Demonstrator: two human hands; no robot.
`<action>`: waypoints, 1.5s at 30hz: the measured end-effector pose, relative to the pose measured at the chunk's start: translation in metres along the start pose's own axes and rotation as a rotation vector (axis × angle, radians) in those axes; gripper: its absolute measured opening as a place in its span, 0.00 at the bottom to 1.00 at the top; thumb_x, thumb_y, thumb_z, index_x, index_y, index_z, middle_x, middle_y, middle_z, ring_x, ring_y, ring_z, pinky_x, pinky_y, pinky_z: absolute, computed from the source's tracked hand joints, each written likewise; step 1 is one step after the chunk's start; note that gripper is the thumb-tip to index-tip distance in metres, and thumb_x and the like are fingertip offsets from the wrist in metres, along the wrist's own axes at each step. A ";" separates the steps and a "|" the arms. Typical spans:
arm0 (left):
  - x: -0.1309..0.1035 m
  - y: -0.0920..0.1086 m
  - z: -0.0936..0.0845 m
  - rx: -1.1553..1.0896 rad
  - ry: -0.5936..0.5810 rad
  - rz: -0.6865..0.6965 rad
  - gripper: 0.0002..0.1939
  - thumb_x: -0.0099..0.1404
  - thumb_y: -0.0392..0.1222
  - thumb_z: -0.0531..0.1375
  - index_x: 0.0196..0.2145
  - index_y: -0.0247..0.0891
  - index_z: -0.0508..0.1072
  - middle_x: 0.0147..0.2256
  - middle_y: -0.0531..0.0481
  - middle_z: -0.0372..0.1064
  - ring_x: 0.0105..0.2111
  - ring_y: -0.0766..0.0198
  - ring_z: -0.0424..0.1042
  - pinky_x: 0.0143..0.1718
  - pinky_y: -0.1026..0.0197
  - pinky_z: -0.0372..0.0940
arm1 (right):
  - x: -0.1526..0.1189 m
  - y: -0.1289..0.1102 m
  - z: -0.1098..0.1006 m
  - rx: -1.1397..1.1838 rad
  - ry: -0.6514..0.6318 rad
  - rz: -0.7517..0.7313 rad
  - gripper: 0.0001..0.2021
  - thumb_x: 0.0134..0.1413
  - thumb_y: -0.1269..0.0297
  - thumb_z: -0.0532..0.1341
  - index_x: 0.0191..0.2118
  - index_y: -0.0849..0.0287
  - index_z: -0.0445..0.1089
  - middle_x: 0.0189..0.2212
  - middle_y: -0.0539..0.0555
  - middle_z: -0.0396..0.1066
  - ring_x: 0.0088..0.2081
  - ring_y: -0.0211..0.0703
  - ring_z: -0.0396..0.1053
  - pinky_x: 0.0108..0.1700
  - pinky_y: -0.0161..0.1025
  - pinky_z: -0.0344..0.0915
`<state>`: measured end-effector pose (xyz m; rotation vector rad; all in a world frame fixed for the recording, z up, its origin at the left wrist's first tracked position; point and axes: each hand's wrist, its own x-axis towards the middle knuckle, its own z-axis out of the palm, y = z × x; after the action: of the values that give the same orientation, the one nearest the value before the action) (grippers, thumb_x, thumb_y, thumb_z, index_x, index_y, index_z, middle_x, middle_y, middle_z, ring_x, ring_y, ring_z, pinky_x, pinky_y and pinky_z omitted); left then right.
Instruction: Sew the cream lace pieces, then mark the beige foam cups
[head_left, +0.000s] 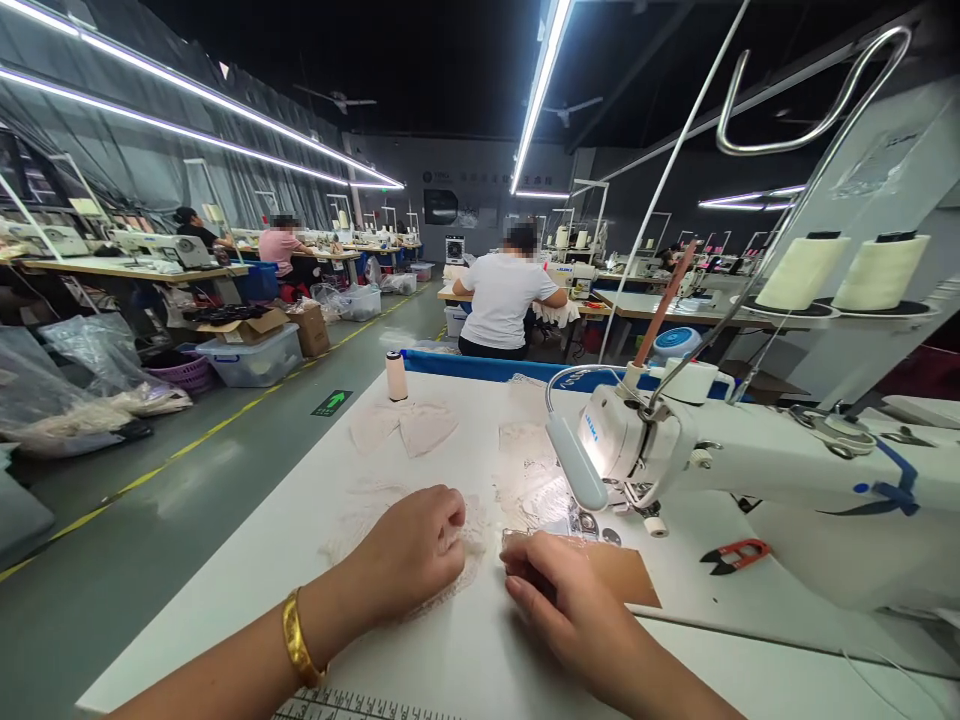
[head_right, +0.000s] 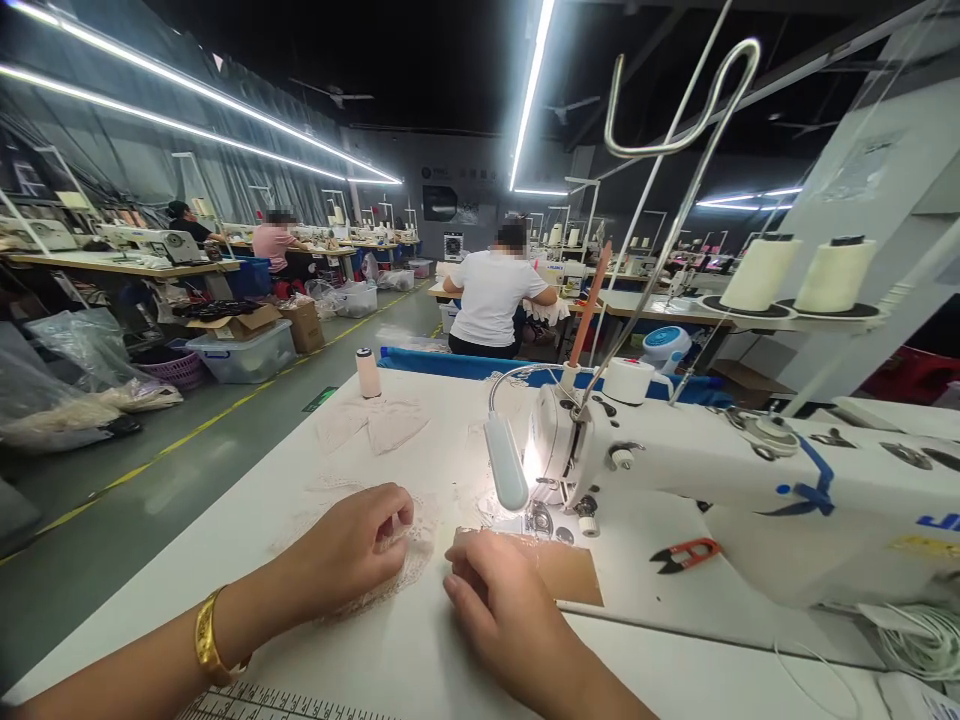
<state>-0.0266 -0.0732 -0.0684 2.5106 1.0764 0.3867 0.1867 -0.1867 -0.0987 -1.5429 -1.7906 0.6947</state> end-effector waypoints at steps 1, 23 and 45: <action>0.000 -0.001 0.004 0.071 0.001 0.041 0.05 0.59 0.36 0.58 0.35 0.41 0.67 0.33 0.50 0.71 0.33 0.56 0.69 0.34 0.56 0.62 | 0.003 0.000 0.002 0.001 0.005 0.012 0.07 0.67 0.64 0.57 0.45 0.53 0.73 0.41 0.54 0.76 0.43 0.50 0.73 0.46 0.49 0.70; 0.034 0.024 -0.008 -0.318 -0.483 0.163 0.17 0.63 0.40 0.59 0.50 0.43 0.75 0.41 0.52 0.75 0.41 0.55 0.72 0.40 0.58 0.63 | -0.026 0.003 -0.021 0.340 0.094 0.156 0.17 0.72 0.50 0.57 0.59 0.50 0.69 0.33 0.48 0.64 0.37 0.46 0.66 0.41 0.42 0.64; 0.068 0.088 0.028 -0.065 -0.429 0.120 0.12 0.66 0.42 0.57 0.27 0.42 0.57 0.28 0.54 0.60 0.29 0.61 0.61 0.29 0.59 0.53 | -0.049 0.079 -0.092 -0.029 0.328 0.297 0.15 0.67 0.58 0.57 0.54 0.55 0.72 0.31 0.48 0.66 0.28 0.42 0.65 0.35 0.41 0.66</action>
<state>0.0854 -0.0857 -0.0467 2.4495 0.7354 -0.0855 0.3116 -0.2246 -0.1071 -1.8438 -1.3518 0.5150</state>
